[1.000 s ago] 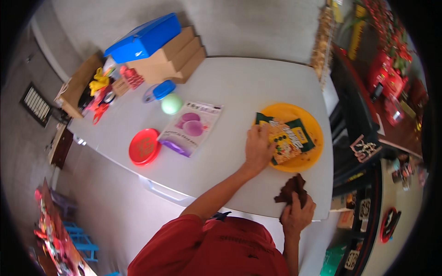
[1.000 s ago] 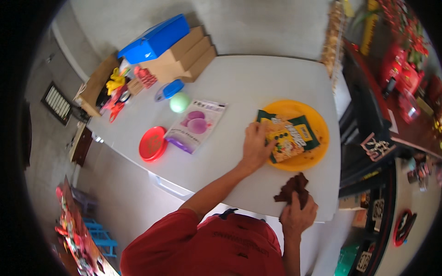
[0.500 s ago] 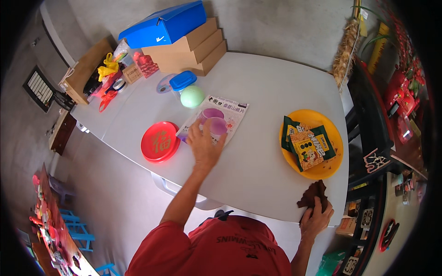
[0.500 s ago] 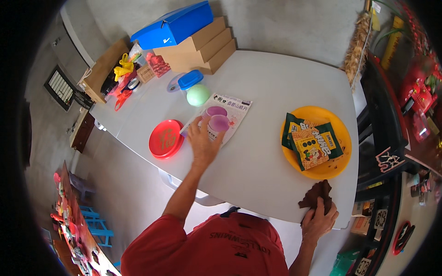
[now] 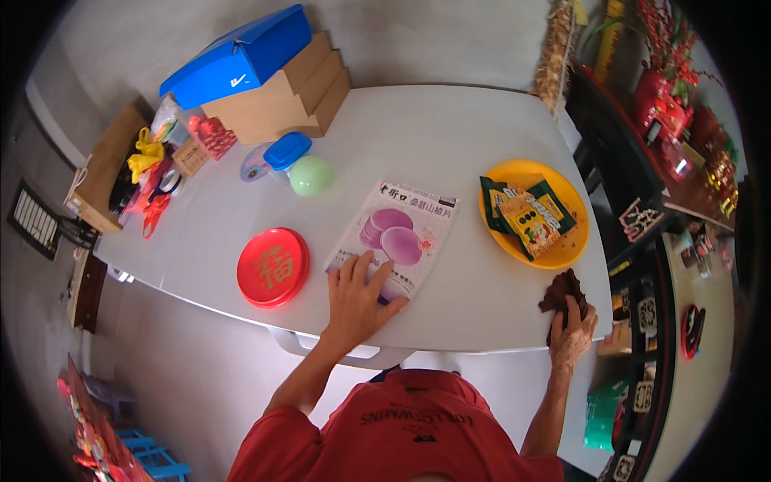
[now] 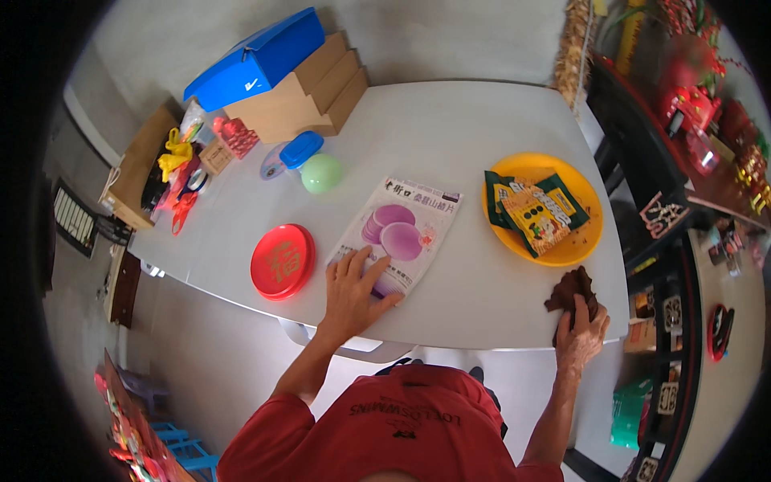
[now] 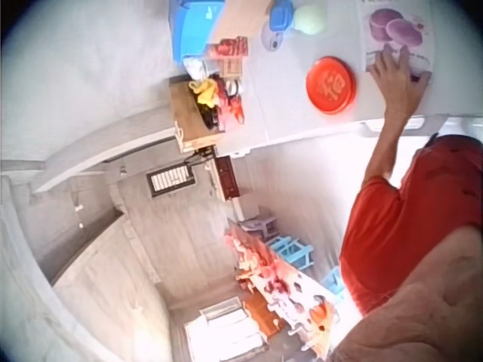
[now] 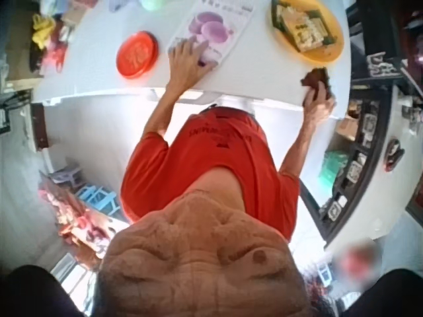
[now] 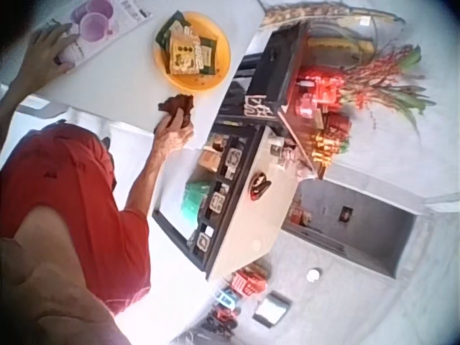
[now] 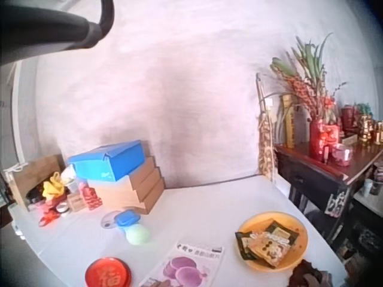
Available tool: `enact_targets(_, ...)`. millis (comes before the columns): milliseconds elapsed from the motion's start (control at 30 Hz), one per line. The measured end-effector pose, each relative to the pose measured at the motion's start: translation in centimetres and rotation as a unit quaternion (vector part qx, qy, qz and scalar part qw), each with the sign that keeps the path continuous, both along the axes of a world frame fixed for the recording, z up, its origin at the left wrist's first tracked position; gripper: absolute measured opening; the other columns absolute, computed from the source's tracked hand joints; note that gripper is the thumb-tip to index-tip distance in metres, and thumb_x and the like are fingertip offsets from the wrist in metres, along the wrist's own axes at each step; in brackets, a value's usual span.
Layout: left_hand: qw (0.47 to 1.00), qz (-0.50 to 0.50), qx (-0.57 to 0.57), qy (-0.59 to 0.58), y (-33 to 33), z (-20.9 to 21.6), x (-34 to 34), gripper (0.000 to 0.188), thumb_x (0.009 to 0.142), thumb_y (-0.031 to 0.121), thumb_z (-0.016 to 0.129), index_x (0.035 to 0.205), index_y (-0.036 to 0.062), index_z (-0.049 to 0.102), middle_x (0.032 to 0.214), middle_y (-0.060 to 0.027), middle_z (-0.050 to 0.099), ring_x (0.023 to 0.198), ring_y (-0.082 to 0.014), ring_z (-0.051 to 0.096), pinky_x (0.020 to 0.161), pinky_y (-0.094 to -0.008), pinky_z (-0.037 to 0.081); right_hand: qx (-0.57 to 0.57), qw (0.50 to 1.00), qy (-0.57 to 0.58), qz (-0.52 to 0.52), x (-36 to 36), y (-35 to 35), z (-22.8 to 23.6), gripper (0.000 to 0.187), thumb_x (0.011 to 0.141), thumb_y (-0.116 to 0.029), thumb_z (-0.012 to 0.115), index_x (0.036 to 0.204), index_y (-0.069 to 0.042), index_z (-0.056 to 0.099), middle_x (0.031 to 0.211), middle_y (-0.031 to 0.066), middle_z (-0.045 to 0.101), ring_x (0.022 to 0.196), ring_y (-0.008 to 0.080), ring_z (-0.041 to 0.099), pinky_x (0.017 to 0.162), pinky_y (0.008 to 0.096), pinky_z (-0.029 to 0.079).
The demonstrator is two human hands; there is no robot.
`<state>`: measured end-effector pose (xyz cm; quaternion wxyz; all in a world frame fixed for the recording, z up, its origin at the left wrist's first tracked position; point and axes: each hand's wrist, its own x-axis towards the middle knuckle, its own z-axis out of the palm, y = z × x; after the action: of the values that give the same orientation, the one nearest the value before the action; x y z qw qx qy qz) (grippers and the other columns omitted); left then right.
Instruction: The person wipes the top of a white chest freezer with a dark cloth, moving aside a red plate and snack packets. They then wipe a yellow bowl and place it on the freezer. The person proceeds to wipe several snack packets and a purple box individually before wiping two red plates and placing them on the freezer.
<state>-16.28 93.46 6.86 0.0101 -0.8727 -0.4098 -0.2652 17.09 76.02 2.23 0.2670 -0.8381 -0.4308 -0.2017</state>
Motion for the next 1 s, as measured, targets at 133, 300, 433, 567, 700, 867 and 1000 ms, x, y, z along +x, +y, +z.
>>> enact_targets(133,0.998,-0.045,-0.047,-0.002,-2.9,0.5,-1.0,0.064,0.078,0.049,0.068,0.125,0.0069,0.056,0.132,-0.0151,0.049,0.118,-0.0337,0.045,0.095,-0.0466,0.031,0.078,0.994,0.071,0.037,-2.8,0.2,0.7,0.035,0.076,-0.005,0.064,0.111,-0.011,0.066,0.103,0.0155,0.058,0.092,0.0335,0.06,0.079,0.041,0.051)
enact_targets(300,0.995,-0.074,-0.055,-0.032,-3.8,-1.6,-2.9,0.065,0.082,0.045,0.066,0.13,0.0034,0.051,0.135,-0.0156,0.049,0.122,-0.0344,0.043,0.101,-0.0487,0.028,0.162,0.938,0.192,0.24,-11.1,4.7,4.9,0.038,0.076,0.003,0.057,0.111,-0.007,0.065,0.104,0.0153,0.06,0.094,0.0322,0.06,0.083,0.0365,0.049)
enact_targets(433,0.989,-0.126,-0.076,-0.03,-3.4,-1.5,-3.0,0.061,0.083,0.04,0.067,0.128,0.0013,0.052,0.132,-0.0164,0.049,0.124,-0.0368,0.042,0.103,-0.0491,0.028,0.094,0.896,0.089,0.424,-17.6,9.4,4.7,0.043,0.066,-0.007,0.07,0.108,-0.015,0.068,0.11,0.0114,0.058,0.095,0.0302,0.06,0.079,0.0392,0.05)
enact_targets(567,0.984,-0.15,-0.093,-0.012,-3.4,-1.6,-4.3,0.051,0.079,0.026,0.068,0.122,0.0029,0.057,0.128,-0.0151,0.051,0.124,-0.037,0.042,0.101,-0.0474,0.031,0.051,0.902,0.081,0.421,-19.7,12.0,3.4,0.034,0.069,-0.015,0.072,0.103,-0.017,0.068,0.1,0.0077,0.056,0.09,0.0276,0.055,0.071,0.0387,0.044)
enact_targets(700,0.987,-0.161,-0.024,-0.008,-2.5,-2.5,-4.8,0.049,0.075,0.019,0.069,0.121,0.0073,0.059,0.127,-0.0114,0.054,0.122,-0.0328,0.046,0.099,-0.0455,0.033,0.009,0.943,0.007,0.333,-17.9,12.6,2.3,0.035,0.069,-0.015,0.072,0.104,-0.018,0.068,0.1,0.0073,0.056,0.089,0.027,0.054,0.07,0.0398,0.043)
enact_targets(867,0.985,-0.169,-0.028,-0.015,-2.0,-2.2,-4.8,0.047,0.073,0.018,0.069,0.119,0.0109,0.062,0.126,-0.0082,0.057,0.119,-0.0299,0.048,0.097,-0.0449,0.034,-0.055,0.975,0.002,0.214,-14.4,12.8,1.9,0.034,0.071,-0.015,0.072,0.104,-0.018,0.069,0.099,0.008,0.055,0.087,0.0285,0.054,0.068,0.0419,0.044)
enact_targets(1000,0.979,-0.187,-0.075,-0.029,-1.8,0.1,-4.8,0.045,0.07,0.025,0.073,0.112,0.0112,0.063,0.123,-0.0078,0.058,0.118,-0.0297,0.049,0.096,-0.0452,0.034,-0.012,0.988,0.072,0.135,-14.3,13.9,2.6,0.035,0.072,-0.012,0.07,0.107,-0.017,0.067,0.102,0.0103,0.056,0.095,0.0327,0.056,0.068,0.0428,0.05)
